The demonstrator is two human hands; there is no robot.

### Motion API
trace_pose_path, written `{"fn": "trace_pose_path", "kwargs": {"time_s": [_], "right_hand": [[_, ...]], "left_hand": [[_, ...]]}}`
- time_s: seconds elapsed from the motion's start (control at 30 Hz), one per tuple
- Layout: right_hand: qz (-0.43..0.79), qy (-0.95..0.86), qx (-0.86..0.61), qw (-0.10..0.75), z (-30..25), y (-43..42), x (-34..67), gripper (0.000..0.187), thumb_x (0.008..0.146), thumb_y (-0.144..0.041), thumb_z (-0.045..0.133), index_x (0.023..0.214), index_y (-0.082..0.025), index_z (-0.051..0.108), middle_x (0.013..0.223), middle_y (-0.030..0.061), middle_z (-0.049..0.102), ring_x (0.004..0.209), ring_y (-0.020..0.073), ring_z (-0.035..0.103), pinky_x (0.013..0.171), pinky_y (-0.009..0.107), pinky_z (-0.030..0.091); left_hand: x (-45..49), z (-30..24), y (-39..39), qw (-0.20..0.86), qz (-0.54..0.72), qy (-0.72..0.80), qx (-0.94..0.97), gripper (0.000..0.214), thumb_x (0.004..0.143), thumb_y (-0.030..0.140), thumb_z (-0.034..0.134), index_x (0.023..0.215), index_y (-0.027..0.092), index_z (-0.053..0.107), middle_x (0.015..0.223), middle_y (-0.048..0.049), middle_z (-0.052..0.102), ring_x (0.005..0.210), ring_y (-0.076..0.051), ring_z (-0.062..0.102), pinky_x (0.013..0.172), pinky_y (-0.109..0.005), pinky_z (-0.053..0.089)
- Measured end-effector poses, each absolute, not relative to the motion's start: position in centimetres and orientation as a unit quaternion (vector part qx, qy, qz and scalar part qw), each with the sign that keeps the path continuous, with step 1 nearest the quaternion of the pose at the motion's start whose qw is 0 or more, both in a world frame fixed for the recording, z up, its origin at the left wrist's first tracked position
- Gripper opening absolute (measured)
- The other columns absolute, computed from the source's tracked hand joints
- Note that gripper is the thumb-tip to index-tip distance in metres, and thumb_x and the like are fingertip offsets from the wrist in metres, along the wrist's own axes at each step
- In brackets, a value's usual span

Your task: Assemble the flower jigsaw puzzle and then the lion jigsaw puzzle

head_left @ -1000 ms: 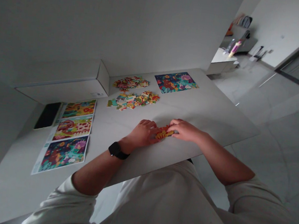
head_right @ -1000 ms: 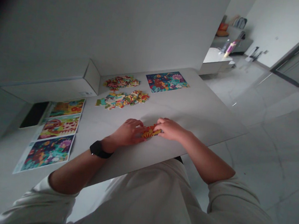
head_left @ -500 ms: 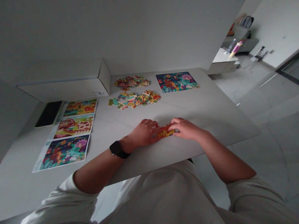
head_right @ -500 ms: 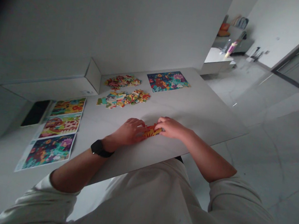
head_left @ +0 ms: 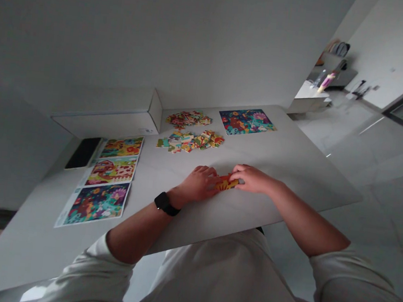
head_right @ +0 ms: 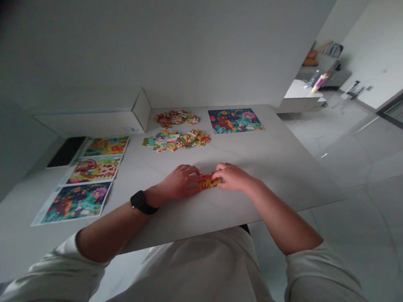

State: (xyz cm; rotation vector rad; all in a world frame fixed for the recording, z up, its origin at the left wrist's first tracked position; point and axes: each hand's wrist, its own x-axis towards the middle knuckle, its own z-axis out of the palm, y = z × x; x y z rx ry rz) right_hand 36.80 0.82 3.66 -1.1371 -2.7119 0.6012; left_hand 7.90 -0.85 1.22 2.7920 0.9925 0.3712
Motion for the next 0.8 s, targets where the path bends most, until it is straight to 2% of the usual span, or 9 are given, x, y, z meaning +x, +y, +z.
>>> {"fn": "trace_pose_path", "kwargs": {"time_s": [0.17, 0.37, 0.47, 0.6, 0.7, 0.8], "right_hand": [[0.213, -0.898, -0.368, 0.111, 5.2, 3.4, 36.6, 0.026, 0.095, -0.025, 0.075, 0.119, -0.027, 0.084, 0.121, 0.0082, 0.075, 0.111, 0.024, 0.072, 0.104, 0.037, 0.055], [0.167, -0.89, -0.405, 0.13, 6.0, 8.7, 35.1, 0.026, 0.098, -0.028, 0.071, 0.12, -0.025, 0.083, 0.117, 0.0089, 0.077, 0.106, 0.0245, 0.073, 0.1, 0.037, 0.056], [0.145, -0.891, -0.419, 0.099, 5.3, 11.4, 33.2, 0.029, 0.098, -0.024, 0.07, 0.124, -0.025, 0.083, 0.123, 0.0107, 0.077, 0.113, 0.0257, 0.072, 0.105, 0.038, 0.055], [0.1, -0.893, -0.432, 0.079, 3.7, 13.3, 30.0, 0.043, 0.099, -0.018, 0.066, 0.139, -0.028, 0.077, 0.141, 0.0123, 0.07, 0.129, 0.0273, 0.066, 0.117, 0.042, 0.05], [0.077, -0.887, -0.45, 0.076, 2.2, 13.1, 28.1, 0.048, 0.101, -0.027, 0.068, 0.149, -0.029, 0.071, 0.147, 0.0139, 0.066, 0.137, 0.0309, 0.061, 0.119, 0.046, 0.049], [0.053, -0.88, -0.462, 0.093, 0.9, 12.7, 27.1, 0.049, 0.103, -0.039, 0.069, 0.151, -0.03, 0.069, 0.153, 0.015, 0.062, 0.143, 0.0352, 0.056, 0.119, 0.051, 0.048]], "left_hand": [[7.3, 1.2, 0.0, 0.1, 0.196, 0.369, 0.903, 0.039, 0.101, 0.049, 0.069, 0.132, 0.028, 0.077, 0.127, -0.0108, 0.071, 0.116, -0.028, 0.068, 0.109, -0.048, 0.051], [4.8, 1.3, 2.4, 0.061, 0.256, 0.505, 0.822, 0.03, 0.104, 0.039, 0.065, 0.128, 0.024, 0.076, 0.125, -0.0113, 0.072, 0.119, -0.029, 0.067, 0.112, -0.05, 0.051], [3.2, 1.0, 3.5, 0.046, 0.251, 0.562, 0.787, 0.034, 0.103, 0.037, 0.064, 0.132, 0.022, 0.074, 0.133, -0.0127, 0.071, 0.126, -0.031, 0.065, 0.116, -0.051, 0.049], [2.0, 0.3, 4.2, 0.029, 0.201, 0.604, 0.771, 0.048, 0.103, 0.043, 0.064, 0.149, 0.028, 0.067, 0.155, -0.0117, 0.062, 0.142, -0.034, 0.057, 0.124, -0.056, 0.043], [2.0, -0.1, 4.5, 0.032, 0.15, 0.608, 0.779, 0.058, 0.103, 0.05, 0.064, 0.158, 0.03, 0.06, 0.171, -0.0106, 0.049, 0.155, -0.039, 0.045, 0.131, -0.063, 0.032], [2.3, -0.4, 5.0, 0.045, 0.128, 0.609, 0.782, 0.063, 0.103, 0.054, 0.062, 0.162, 0.033, 0.056, 0.174, -0.0098, 0.046, 0.16, -0.04, 0.039, 0.132, -0.068, 0.029]]}}
